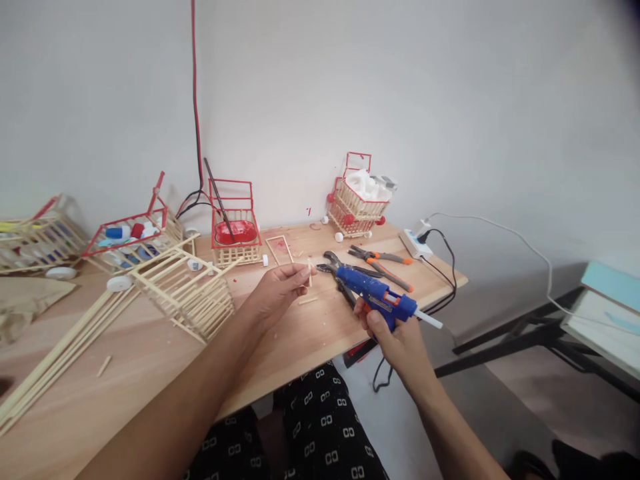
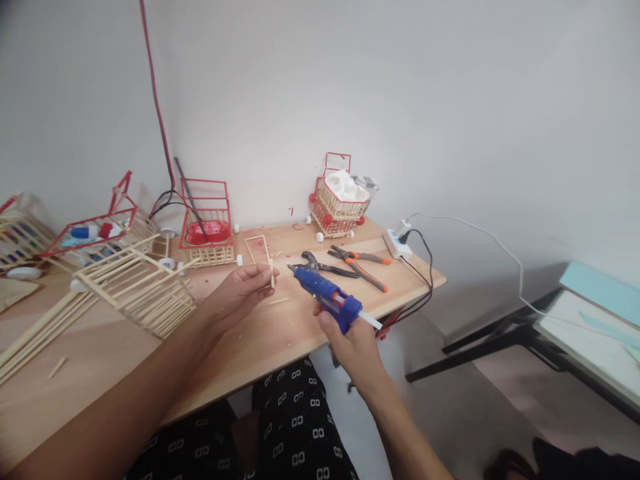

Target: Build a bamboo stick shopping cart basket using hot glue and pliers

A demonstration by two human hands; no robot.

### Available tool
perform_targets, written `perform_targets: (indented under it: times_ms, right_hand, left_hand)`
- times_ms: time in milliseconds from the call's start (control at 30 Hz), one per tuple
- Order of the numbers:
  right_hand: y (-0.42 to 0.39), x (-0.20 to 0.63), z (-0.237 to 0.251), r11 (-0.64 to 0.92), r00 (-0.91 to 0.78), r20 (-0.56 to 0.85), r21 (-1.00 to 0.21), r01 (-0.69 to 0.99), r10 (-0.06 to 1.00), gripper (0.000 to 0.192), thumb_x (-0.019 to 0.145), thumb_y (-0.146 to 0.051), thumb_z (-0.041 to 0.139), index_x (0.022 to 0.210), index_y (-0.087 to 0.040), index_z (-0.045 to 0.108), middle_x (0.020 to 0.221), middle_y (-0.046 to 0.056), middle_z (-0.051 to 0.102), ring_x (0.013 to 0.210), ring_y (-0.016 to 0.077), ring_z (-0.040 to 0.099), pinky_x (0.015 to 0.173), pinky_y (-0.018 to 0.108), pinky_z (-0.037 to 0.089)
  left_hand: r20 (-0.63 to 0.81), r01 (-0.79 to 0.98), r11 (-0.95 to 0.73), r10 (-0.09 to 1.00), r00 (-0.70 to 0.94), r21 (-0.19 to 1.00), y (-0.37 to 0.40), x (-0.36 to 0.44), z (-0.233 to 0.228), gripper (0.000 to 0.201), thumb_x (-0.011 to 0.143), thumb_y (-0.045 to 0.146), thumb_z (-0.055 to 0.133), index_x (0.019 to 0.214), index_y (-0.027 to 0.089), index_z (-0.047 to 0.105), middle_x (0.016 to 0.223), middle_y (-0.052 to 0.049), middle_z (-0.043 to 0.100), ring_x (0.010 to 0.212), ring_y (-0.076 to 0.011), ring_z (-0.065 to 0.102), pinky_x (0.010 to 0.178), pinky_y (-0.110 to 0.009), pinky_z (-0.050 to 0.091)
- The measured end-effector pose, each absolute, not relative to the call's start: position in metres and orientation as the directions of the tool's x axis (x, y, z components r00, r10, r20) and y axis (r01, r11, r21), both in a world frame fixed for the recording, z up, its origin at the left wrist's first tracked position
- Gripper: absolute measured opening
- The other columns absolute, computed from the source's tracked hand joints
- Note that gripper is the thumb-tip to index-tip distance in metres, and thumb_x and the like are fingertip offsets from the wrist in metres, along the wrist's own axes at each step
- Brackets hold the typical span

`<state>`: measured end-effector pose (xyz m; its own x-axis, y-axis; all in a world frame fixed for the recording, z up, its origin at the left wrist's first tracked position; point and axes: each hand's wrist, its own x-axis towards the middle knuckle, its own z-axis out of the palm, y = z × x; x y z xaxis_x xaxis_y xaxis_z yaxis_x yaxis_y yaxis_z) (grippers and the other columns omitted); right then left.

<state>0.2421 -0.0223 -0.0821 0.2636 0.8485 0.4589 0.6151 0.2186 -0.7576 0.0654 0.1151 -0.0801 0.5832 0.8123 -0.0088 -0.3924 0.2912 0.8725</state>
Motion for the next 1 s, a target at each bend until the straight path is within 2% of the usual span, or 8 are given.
perform_targets:
  times_ms: [133,367,533,633,767,833,933,1000]
  right_hand:
    - [-0.020,0.249,-0.079,0.139,0.311,0.460,-0.716,0.684,0.831,0.033,0.089,-0.047,0.050,0.091,-0.018,0.064,0.084,0.007,0.067,0.076,0.0219,0.063,0.068,0.032,0.049]
    - [0.018,0.328,-0.076,-0.013,0.244,0.483,-0.432,0.902,0.841,0.037,0.090,-0.045,0.048,0.114,-0.018,0.053,0.110,0.014,0.061,0.100,0.0274,0.058,0.085,0.038,0.046]
    - [0.047,0.388,-0.089,-0.151,0.263,0.401,-0.288,0.945,0.878,0.036,0.083,-0.046,0.052,0.104,-0.017,0.056,0.105,0.017,0.061,0.098,0.0319,0.057,0.084,0.044,0.045]
    - [0.045,0.387,-0.090,-0.141,0.297,0.407,-0.372,0.918,0.864,0.037,0.085,-0.049,0.049,0.102,-0.017,0.057,0.100,0.015,0.063,0.093,0.0299,0.058,0.081,0.043,0.046]
    - [0.023,0.348,-0.082,-0.055,0.378,0.328,-0.687,0.724,0.866,0.040,0.091,-0.054,0.042,0.098,-0.017,0.058,0.080,0.007,0.063,0.066,0.0192,0.057,0.062,0.032,0.046]
    - [0.010,0.322,-0.077,0.033,0.337,0.297,-0.791,0.611,0.893,0.039,0.092,-0.053,0.042,0.094,-0.018,0.059,0.075,0.004,0.061,0.060,0.0151,0.053,0.057,0.028,0.044]
    - [-0.003,0.284,-0.078,0.104,0.315,0.324,-0.826,0.554,0.892,0.035,0.091,-0.049,0.049,0.087,-0.017,0.061,0.068,0.002,0.060,0.060,0.0143,0.055,0.056,0.026,0.044]
    - [-0.008,0.263,-0.084,0.170,0.322,0.379,-0.834,0.524,0.868,0.033,0.090,-0.047,0.050,0.086,-0.017,0.063,0.074,0.004,0.063,0.063,0.0154,0.057,0.056,0.026,0.045]
  left_hand:
    - [0.014,-0.372,0.246,0.818,0.575,0.895,0.115,0.066,-0.080,0.032,0.060,0.040,0.085,0.074,0.013,0.073,0.069,-0.001,0.058,0.066,-0.0087,0.049,0.064,-0.022,0.038]
    - [0.051,-0.281,0.123,0.840,0.540,0.952,0.114,0.067,-0.083,0.033,0.061,0.044,0.082,0.072,0.015,0.073,0.071,-0.002,0.062,0.064,-0.0088,0.049,0.064,-0.022,0.036]
    - [0.031,-0.293,0.144,0.853,0.521,0.945,0.116,0.067,-0.084,0.034,0.059,0.043,0.084,0.073,0.014,0.073,0.069,-0.001,0.062,0.062,-0.0083,0.049,0.063,-0.022,0.036]
    - [0.007,-0.351,0.219,0.840,0.542,0.910,0.116,0.067,-0.083,0.034,0.057,0.040,0.086,0.072,0.013,0.073,0.063,0.001,0.058,0.059,-0.0073,0.048,0.062,-0.022,0.037]
    - [-0.042,-0.429,0.358,0.805,0.591,0.830,0.115,0.067,-0.082,0.031,0.059,0.033,0.087,0.073,0.011,0.072,0.066,-0.001,0.059,0.062,-0.0073,0.051,0.062,-0.020,0.041]
    - [-0.054,-0.462,0.413,0.788,0.613,0.784,0.115,0.066,-0.082,0.029,0.060,0.030,0.087,0.074,0.011,0.071,0.066,-0.001,0.059,0.063,-0.0075,0.053,0.061,-0.020,0.044]
    - [-0.056,-0.515,0.471,0.774,0.630,0.716,0.116,0.064,-0.080,0.025,0.063,0.024,0.086,0.077,0.010,0.069,0.067,-0.001,0.058,0.063,-0.0077,0.054,0.060,-0.019,0.047]
    - [-0.062,-0.550,0.506,0.771,0.634,0.665,0.116,0.062,-0.079,0.021,0.067,0.020,0.083,0.077,0.009,0.068,0.069,-0.001,0.058,0.064,-0.0076,0.056,0.060,-0.018,0.048]
